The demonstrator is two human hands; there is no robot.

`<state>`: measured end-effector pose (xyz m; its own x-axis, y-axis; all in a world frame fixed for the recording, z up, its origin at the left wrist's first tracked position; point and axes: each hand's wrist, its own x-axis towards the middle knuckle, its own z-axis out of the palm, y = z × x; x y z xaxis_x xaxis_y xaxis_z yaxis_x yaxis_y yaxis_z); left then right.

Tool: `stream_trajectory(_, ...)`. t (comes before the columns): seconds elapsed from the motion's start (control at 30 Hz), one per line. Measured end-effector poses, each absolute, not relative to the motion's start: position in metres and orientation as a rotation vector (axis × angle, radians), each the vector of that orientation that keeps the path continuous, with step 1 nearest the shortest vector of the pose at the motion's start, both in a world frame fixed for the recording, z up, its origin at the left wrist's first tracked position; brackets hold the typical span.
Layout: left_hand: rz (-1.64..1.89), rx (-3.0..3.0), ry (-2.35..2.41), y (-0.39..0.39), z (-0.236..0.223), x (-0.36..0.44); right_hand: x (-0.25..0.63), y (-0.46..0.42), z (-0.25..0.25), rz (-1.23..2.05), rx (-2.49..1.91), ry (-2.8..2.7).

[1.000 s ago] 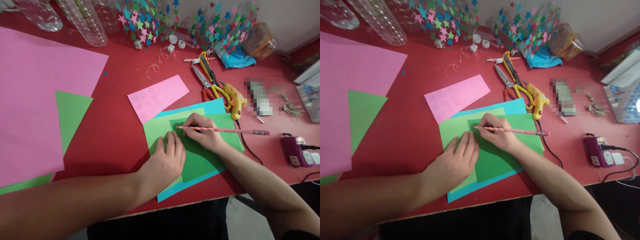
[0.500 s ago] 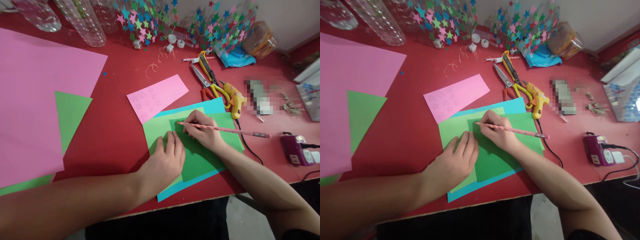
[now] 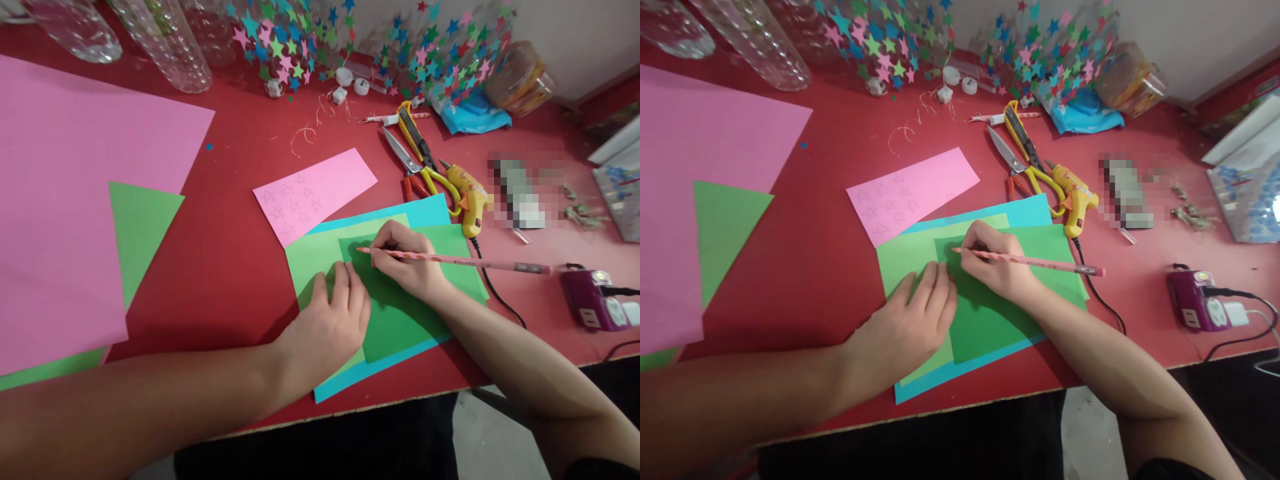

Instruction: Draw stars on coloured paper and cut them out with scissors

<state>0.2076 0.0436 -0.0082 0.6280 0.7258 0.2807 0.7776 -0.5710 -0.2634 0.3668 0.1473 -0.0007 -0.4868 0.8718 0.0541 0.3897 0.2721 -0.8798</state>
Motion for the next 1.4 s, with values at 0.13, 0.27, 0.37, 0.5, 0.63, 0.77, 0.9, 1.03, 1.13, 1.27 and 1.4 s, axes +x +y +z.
stream_trajectory(0.13,-0.192,-2.499,-1.198,0.0439,-0.0078,0.2067,0.3680,0.1473,0.0003,1.137,-1.130,-2.023)
stream_trajectory(0.27,-0.197,-2.497,-1.199,0.0439,-0.0074,0.2065,0.3694,0.1478,0.0014,1.113,-1.113,-2.057)
stream_trajectory(0.37,-0.198,-2.497,-1.204,0.0435,-0.0073,0.2069,0.3704,0.1481,0.0021,1.090,-1.109,-2.082)
stream_trajectory(0.5,-0.199,-2.497,-1.209,0.0429,-0.0079,0.2079,0.3705,0.1481,0.0028,1.094,-1.082,-2.095)
stream_trajectory(0.63,-0.211,-2.488,-1.207,0.0436,-0.0086,0.2081,0.3696,0.1479,0.0035,1.097,-1.080,-2.093)
stream_trajectory(0.77,-0.205,-2.485,-1.208,0.0443,-0.0082,0.2080,0.3684,0.1473,0.0031,1.105,-1.080,-2.085)
stream_trajectory(0.9,-0.200,-2.485,-1.210,0.0439,-0.0082,0.2083,0.3675,0.1466,-0.0001,1.089,-1.071,-2.096)
stream_trajectory(1.03,-0.187,-2.477,-1.209,0.0431,-0.0092,0.2087,0.3671,0.1469,-0.0031,1.076,-1.028,-2.113)
stream_trajectory(1.13,-0.162,-2.476,-1.216,0.0426,-0.0092,0.2091,0.3666,0.1469,-0.0027,1.076,-1.022,-2.128)
stream_trajectory(1.27,-0.159,-2.481,-1.218,0.0430,-0.0084,0.2094,0.3647,0.1454,0.0003,1.080,-1.034,-2.143)
stream_trajectory(1.4,-0.138,-2.471,-1.220,0.0437,-0.0081,0.2092,0.3624,0.1443,0.0019,1.087,-1.031,-2.142)
